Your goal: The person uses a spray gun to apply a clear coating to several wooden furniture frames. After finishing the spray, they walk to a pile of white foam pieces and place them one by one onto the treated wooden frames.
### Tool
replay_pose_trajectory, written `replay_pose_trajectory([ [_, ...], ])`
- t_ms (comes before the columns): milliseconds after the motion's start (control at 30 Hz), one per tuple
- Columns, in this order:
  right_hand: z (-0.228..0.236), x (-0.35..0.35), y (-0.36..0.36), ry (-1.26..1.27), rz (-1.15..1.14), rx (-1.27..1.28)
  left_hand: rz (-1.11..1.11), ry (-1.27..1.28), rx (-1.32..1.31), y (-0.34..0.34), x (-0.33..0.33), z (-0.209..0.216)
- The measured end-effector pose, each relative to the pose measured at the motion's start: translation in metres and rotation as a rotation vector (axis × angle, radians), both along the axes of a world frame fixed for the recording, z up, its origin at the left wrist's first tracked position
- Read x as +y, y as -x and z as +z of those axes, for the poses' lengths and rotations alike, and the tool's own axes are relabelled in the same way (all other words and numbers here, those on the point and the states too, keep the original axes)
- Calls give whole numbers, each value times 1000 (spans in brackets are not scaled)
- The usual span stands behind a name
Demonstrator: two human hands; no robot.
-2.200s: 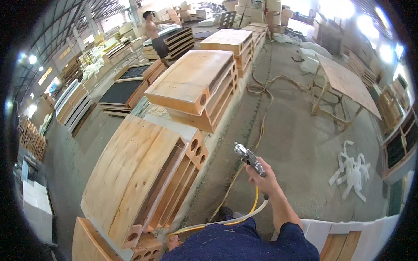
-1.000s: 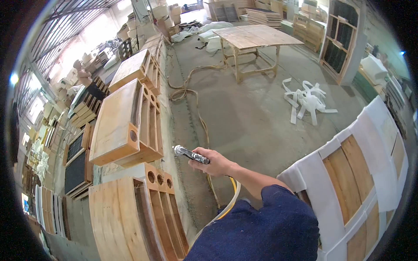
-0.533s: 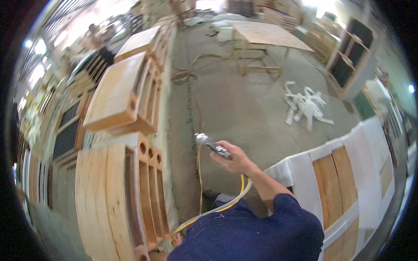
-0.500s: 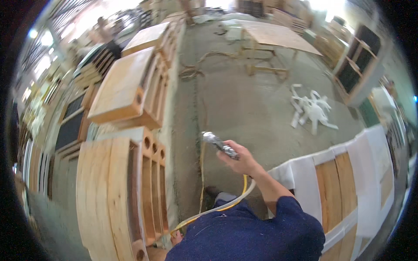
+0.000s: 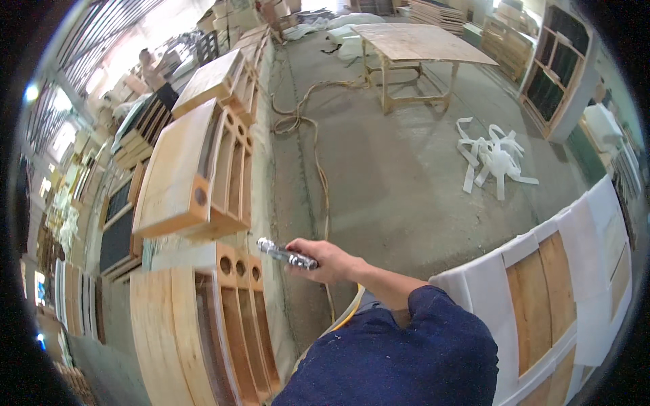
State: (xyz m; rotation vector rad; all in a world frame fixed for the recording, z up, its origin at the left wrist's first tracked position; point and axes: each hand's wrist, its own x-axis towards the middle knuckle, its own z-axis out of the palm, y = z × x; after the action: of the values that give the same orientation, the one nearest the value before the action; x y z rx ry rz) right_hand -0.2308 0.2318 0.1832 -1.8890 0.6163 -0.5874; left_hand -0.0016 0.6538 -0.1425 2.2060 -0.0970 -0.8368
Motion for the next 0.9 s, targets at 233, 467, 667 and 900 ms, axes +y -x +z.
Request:
replay_pose_trajectory([
  [233,5,-144,67,-73,-165,60,-180,-89,-26,4,-172,12],
  [467,3,-256,148,-51,-572,-28,-394,-44,-121,-11,-310,19],
  [667,-24,-320,183,-128,-784,-77,-431,56,-82,-25,-433,-25],
  [900,-38,-474,164,-190,-863,-82,-566,-86,-153,-28,-623,-23],
])
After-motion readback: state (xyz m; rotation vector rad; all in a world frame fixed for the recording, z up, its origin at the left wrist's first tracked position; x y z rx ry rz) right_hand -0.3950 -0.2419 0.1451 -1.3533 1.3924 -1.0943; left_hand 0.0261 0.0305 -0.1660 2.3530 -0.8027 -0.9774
